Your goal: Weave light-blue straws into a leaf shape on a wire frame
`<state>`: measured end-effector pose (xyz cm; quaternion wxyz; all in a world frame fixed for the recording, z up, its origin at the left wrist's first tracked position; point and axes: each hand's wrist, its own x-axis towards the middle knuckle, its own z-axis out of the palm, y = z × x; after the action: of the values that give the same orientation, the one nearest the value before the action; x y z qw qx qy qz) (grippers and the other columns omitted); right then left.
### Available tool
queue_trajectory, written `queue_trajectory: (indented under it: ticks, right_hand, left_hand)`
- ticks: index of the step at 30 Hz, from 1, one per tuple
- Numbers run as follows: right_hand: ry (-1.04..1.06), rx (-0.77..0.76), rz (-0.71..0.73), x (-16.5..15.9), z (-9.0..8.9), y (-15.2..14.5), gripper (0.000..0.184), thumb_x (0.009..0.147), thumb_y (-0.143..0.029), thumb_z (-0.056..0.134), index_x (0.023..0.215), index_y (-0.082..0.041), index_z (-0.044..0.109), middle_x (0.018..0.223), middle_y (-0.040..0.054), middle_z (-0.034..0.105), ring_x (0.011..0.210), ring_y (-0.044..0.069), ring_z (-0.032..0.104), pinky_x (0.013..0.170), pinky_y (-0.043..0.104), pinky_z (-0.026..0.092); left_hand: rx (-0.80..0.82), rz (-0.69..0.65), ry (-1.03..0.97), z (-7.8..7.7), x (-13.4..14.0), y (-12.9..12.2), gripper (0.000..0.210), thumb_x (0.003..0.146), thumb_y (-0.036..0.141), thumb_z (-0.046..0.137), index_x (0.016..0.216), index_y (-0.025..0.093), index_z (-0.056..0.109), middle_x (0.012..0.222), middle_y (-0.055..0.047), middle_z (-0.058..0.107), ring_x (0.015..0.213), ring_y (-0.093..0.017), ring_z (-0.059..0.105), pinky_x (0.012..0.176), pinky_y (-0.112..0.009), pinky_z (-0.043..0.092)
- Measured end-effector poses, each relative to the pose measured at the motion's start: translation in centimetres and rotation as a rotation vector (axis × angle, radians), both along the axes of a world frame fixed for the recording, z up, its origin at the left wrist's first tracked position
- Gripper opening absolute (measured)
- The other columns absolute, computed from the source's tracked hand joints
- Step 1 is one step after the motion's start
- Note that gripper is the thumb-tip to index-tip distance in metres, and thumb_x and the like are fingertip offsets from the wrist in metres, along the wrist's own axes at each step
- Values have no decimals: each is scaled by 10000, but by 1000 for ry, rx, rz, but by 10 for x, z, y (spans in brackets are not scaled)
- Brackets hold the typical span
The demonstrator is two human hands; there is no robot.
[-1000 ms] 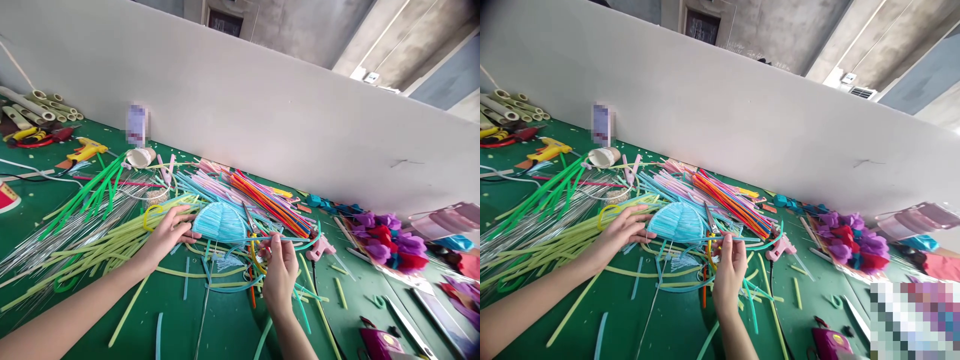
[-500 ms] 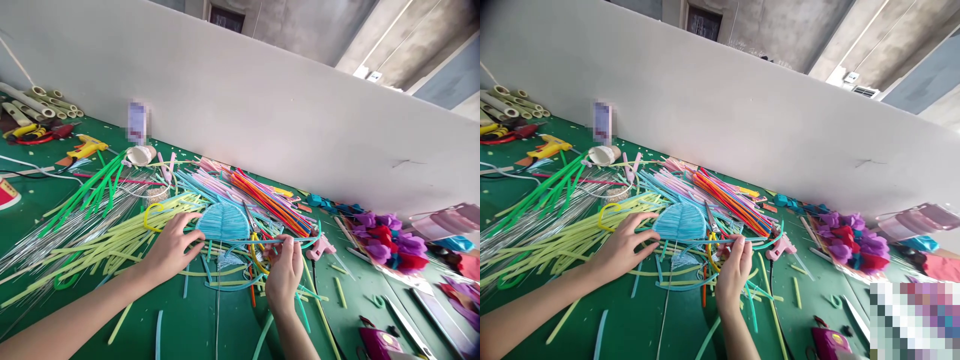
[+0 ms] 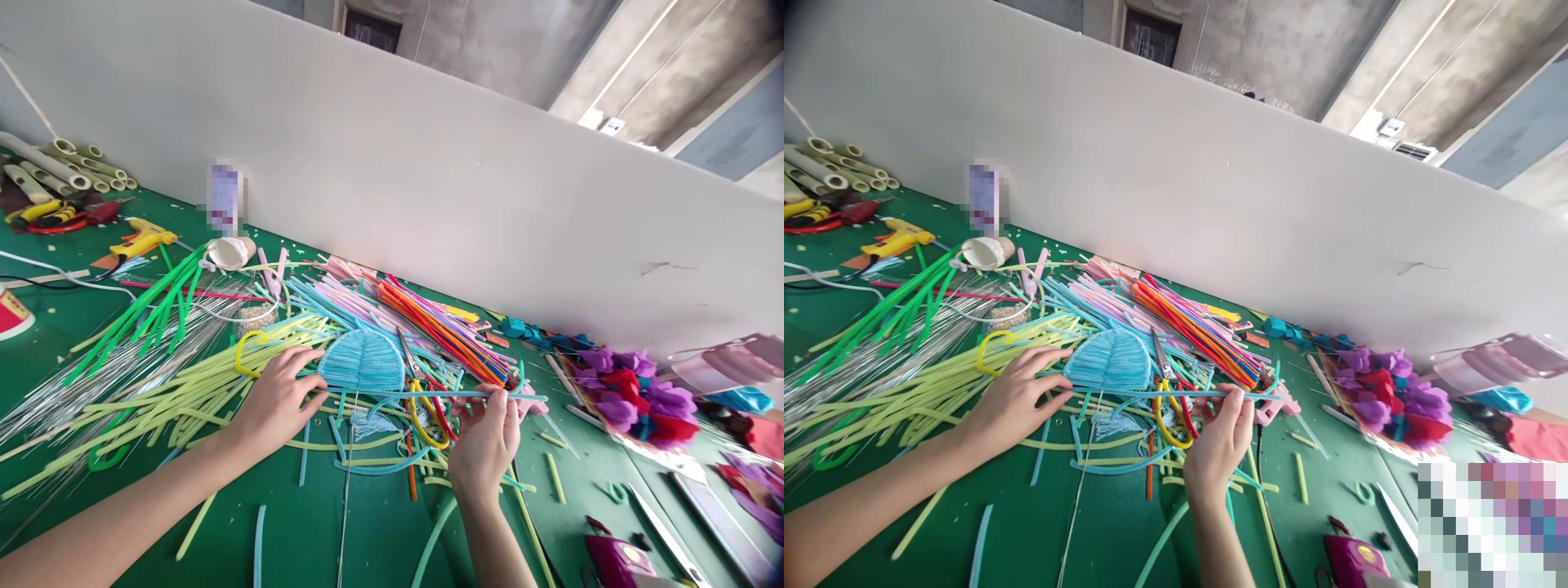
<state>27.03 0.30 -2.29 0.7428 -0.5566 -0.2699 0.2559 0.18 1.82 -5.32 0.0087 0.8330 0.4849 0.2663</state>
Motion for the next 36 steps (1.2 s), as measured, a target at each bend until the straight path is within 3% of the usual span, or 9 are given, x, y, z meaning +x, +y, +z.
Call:
queue_trajectory:
  ticks: [18,27,31,36]
  right_hand:
    - [-11,-9,17,-4,0,0,252,868,-456,571,816,-210,559,747,-33,536,547,103,517,519,247,427]
    - [15,-5,-7,1,0,1,231,875,-430,559,806,-210,553,730,-35,536,558,109,517,523,249,429]
    - [13,-10,-12,2,1,2,245,871,-445,557,814,-207,550,730,-35,532,561,109,511,521,249,427]
    - [31,-13,-21,4,2,2,239,860,-446,565,806,-214,549,727,-34,536,556,116,500,528,261,423]
  left_hand:
    - [-162,-10,-91,-12,6,2,76,848,147,535,808,208,557,1254,-155,600,1309,-350,460,1006,-562,429]
    - [-137,-12,-116,-14,5,3,54,874,189,535,844,210,575,1280,-151,595,1302,-332,467,1008,-550,428]
    - [-120,5,-120,-14,5,3,164,945,286,494,860,213,615,1297,-143,602,1276,-312,499,1000,-538,440]
    - [-68,22,-93,-13,6,3,157,930,238,528,826,203,642,1286,-137,624,1236,-308,533,981,-529,463]
